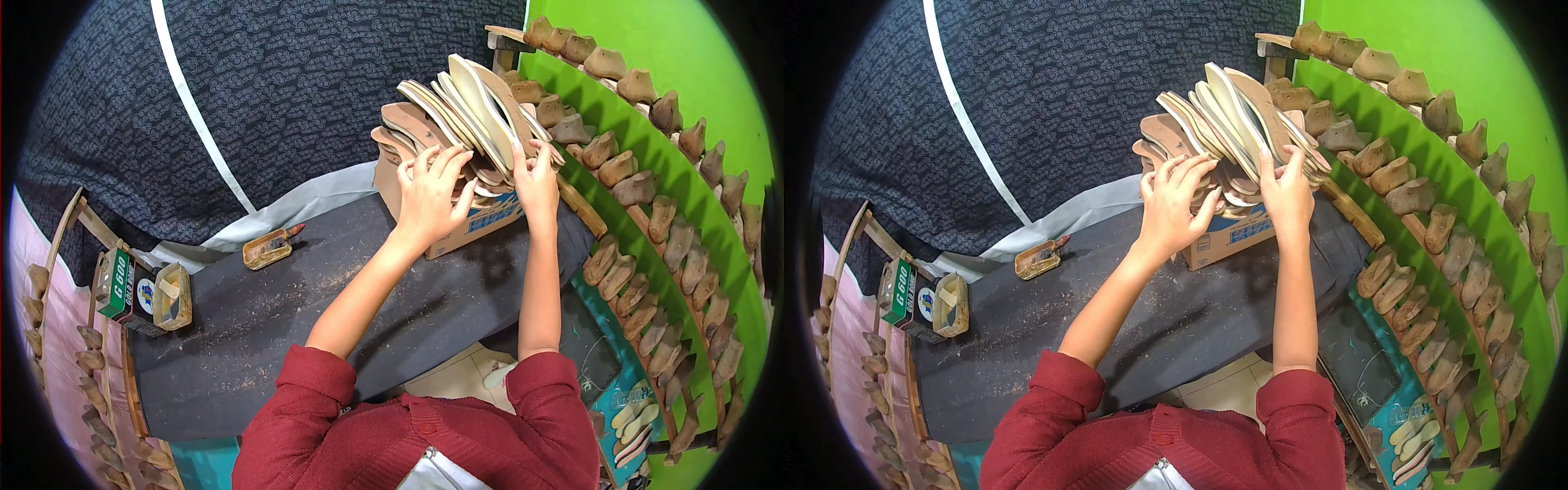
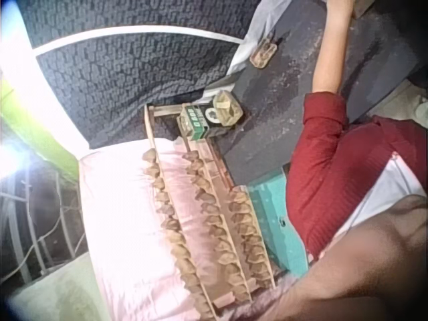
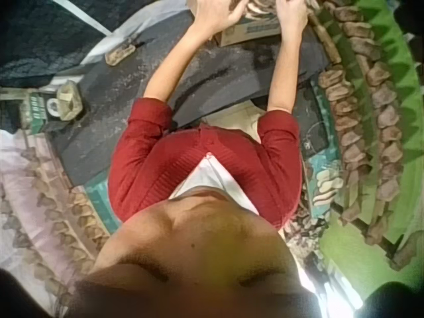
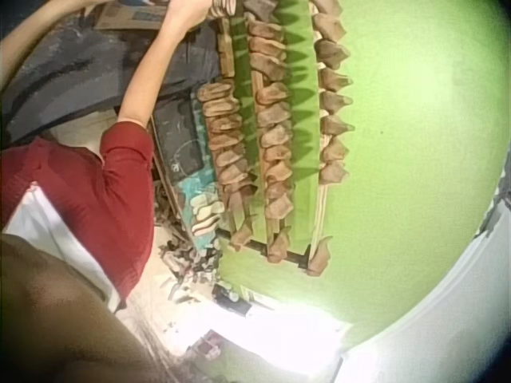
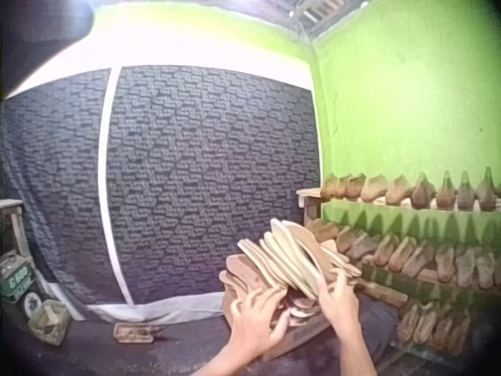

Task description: Applying adhesive to shoe soles and insoles using a brush.

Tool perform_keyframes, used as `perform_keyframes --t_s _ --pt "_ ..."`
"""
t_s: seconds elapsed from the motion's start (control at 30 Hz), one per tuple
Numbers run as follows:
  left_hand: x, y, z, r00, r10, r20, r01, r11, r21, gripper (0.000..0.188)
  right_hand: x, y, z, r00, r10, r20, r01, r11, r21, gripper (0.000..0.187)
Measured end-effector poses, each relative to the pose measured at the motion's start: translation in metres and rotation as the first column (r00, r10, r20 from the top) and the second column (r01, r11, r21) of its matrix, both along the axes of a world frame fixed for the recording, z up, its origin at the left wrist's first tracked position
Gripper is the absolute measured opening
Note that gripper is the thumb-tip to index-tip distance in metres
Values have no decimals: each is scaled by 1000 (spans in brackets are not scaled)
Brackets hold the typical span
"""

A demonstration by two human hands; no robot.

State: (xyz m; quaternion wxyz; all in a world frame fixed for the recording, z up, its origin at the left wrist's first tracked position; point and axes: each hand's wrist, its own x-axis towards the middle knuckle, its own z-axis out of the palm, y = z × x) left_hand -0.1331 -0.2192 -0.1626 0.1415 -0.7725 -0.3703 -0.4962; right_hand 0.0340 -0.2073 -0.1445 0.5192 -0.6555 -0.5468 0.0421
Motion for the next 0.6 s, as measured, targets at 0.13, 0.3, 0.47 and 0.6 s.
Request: perform_keyframes --t_s 0.13,0.3,0.47,0.6 --pt "0 4 2 1000 11 5 -11 1000 8 37 1 0 2 1000 5 28 -5 1000 -14 50" --pt "0 5 1 1000 6 7 -6 1000 15 36 2 3 7 1000 8 -7 -8 1000 -17 51" --pt "0 5 4 1000 2 -1 -2 1000 7 36 -3 14 8 996 46 -70 -40 994 97 48" --pt "0 5 4 1000 -4 -10 3 1000 -5 36 -1 25 5 989 81 -122 -64 989 135 48"
